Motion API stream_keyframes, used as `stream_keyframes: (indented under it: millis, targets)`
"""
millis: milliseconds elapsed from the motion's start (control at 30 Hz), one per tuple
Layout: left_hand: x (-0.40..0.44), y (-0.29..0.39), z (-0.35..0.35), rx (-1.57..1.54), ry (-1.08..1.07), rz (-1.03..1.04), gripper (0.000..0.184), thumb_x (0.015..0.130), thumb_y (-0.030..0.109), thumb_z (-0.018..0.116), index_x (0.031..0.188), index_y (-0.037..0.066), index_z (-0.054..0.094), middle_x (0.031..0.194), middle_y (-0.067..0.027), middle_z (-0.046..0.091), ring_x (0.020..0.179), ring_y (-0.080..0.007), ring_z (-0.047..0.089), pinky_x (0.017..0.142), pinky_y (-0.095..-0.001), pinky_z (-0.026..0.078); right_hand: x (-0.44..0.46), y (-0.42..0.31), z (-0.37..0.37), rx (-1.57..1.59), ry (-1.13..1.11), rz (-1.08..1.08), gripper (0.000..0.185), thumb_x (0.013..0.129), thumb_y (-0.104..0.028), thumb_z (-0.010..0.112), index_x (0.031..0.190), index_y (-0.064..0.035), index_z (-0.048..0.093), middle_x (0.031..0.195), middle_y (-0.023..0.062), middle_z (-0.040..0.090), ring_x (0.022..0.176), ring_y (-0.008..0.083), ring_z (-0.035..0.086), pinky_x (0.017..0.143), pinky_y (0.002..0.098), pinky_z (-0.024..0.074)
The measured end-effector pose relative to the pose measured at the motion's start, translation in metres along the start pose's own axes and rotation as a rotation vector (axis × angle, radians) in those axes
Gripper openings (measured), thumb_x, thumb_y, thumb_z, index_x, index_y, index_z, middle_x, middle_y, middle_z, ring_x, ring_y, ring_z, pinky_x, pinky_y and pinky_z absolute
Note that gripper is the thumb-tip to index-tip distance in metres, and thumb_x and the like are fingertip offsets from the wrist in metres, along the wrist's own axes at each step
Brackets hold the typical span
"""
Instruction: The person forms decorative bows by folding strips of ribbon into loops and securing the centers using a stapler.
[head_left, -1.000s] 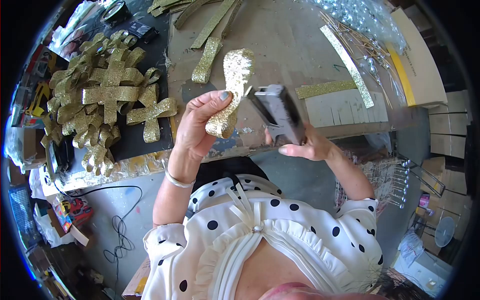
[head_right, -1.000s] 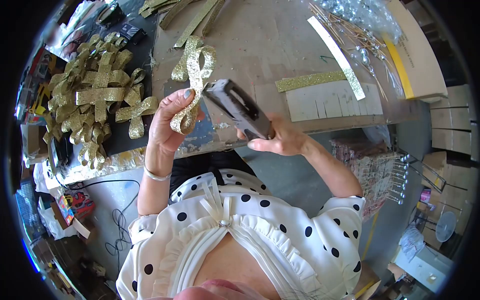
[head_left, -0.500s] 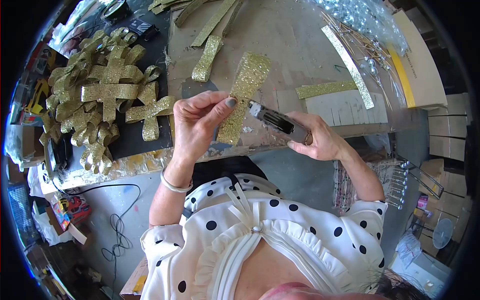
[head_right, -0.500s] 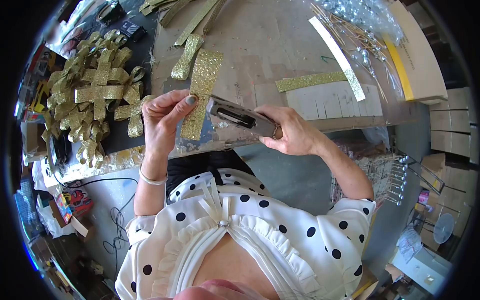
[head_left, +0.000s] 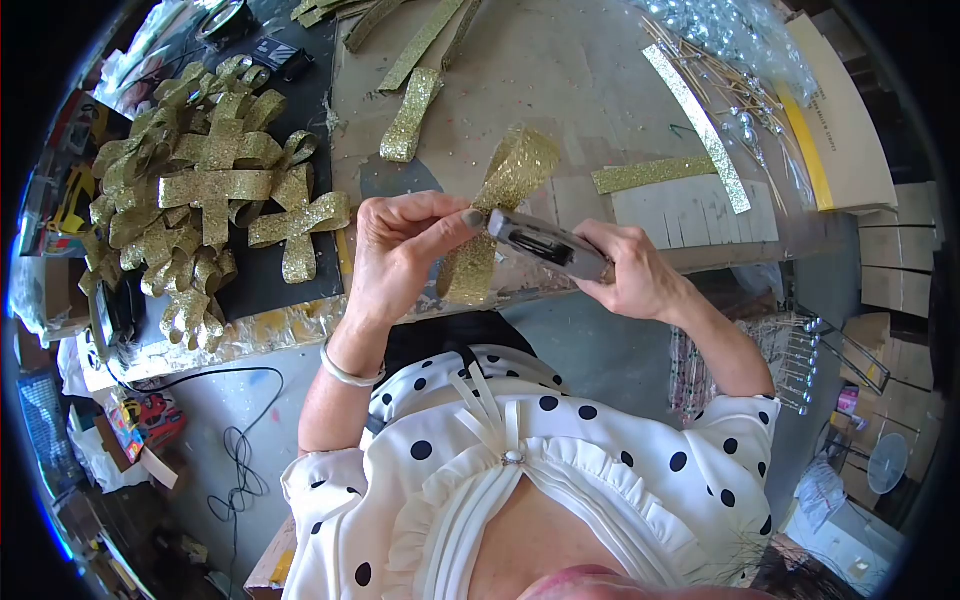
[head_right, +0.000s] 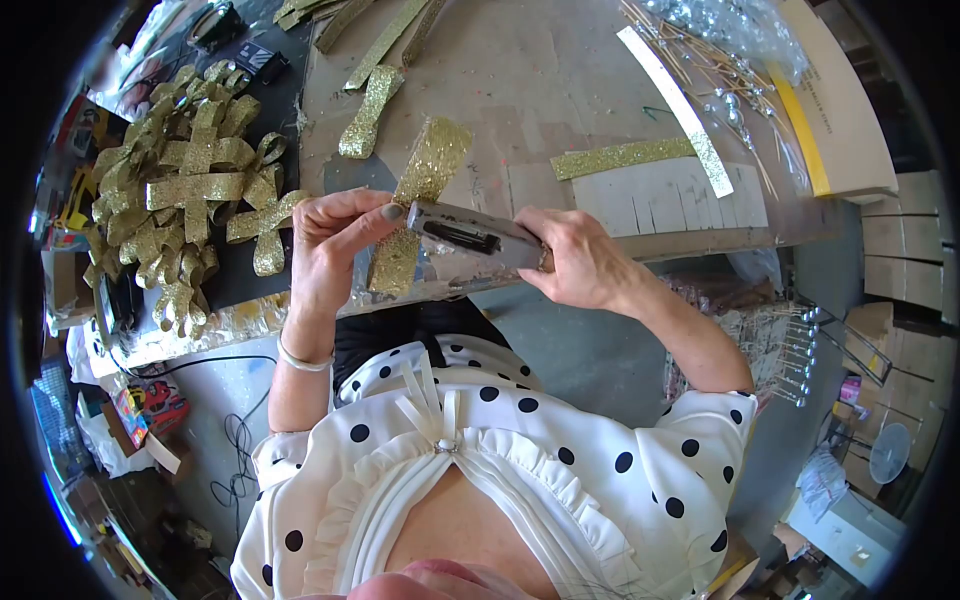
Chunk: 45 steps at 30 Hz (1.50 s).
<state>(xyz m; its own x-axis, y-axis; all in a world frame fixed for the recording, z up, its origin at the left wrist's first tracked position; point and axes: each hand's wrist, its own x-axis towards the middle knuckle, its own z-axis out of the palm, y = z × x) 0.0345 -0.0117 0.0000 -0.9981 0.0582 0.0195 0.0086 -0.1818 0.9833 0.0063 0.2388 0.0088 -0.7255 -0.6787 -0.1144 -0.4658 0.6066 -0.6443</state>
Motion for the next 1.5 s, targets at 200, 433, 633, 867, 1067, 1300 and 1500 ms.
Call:
stream_keyframes:
  millis: [200,433,633,867,1067,1300,1500]
  targets:
    - [0.021,-0.026,-0.008,0.075,0.061,-0.073,0.009,0.078,0.002,0.063,0.084,-0.004,0.066,0.07,-0.0027,0.063,0.064,-0.005,0.054,0.059,-0.0183,0.045,0.01,0.015,-0.002,-0.119,-0.028,0.076,0.045,0.067,-0.022,0.072,0.098,0.0022,0.052,0.085,0.0185,0.057,0.078,0.0309,0.058,0.072,0.038,0.045]
    - [0.099,-0.03,-0.048,0.811,0.342,0.247,0.022,0.078,0.013,0.063,0.095,-0.002,0.064,0.073,-0.005,0.065,0.061,-0.0083,0.058,0.058,-0.021,0.045,0.075,0.066,-0.038,-0.609,0.15,0.066,0.062,0.07,-0.052,0.064,0.103,-0.0015,0.049,0.099,0.0154,0.054,0.099,0.0305,0.05,0.09,0.0414,0.0354]
    - [0.085,-0.028,-0.019,1.228,0.467,0.516,0.048,0.07,0.019,0.069,0.114,0.009,0.052,0.113,-0.012,0.048,0.106,-0.0314,0.043,0.091,-0.0407,0.034,0.137,0.124,-0.052,-0.746,0.237,0.002,0.065,0.073,-0.055,0.06,0.108,-0.0005,0.048,0.109,0.015,0.05,0.105,0.0288,0.046,0.091,0.0416,0.0334]
    - [0.046,-0.021,0.008,1.029,0.227,0.545,0.034,0.067,0.008,0.069,0.1,0.009,0.061,0.106,-0.0089,0.054,0.102,-0.0281,0.046,0.086,-0.0377,0.04,0.06,0.083,-0.066,-0.765,0.033,-0.034,0.044,0.077,-0.032,0.061,0.106,0.0006,0.052,0.106,0.0137,0.051,0.103,0.0245,0.047,0.088,0.0371,0.0365]
    - [0.044,-0.037,0.042,0.845,0.004,0.49,0.027,0.068,0.008,0.069,0.094,0.007,0.063,0.104,-0.0091,0.056,0.098,-0.027,0.049,0.084,-0.0362,0.041,0.029,0.097,-0.029,-1.028,-0.018,-0.063,0.013,0.074,-0.008,0.056,0.085,-0.0016,0.054,0.088,0.0095,0.051,0.087,0.0206,0.051,0.078,0.0361,0.039]
    - [0.022,-0.047,0.049,0.605,-0.171,0.26,0.025,0.071,0.008,0.065,0.096,0.005,0.063,0.099,-0.011,0.059,0.085,-0.0244,0.058,0.074,-0.0314,0.046,0.017,0.094,-0.028,-1.032,0.134,-0.104,0.005,0.077,-0.008,0.05,0.079,-0.0041,0.054,0.078,0.0057,0.049,0.082,0.0186,0.052,0.077,0.0364,0.0392]
    - [0.02,-0.06,0.049,0.583,-0.246,0.175,0.025,0.074,0.005,0.06,0.098,0.002,0.063,0.102,-0.0064,0.059,0.087,-0.0133,0.056,0.072,-0.0255,0.044,0.026,0.118,-0.03,-1.242,0.107,-0.204,0.007,0.078,-0.009,0.05,0.082,-0.0038,0.052,0.081,0.0048,0.048,0.082,0.0182,0.052,0.076,0.0387,0.0402]
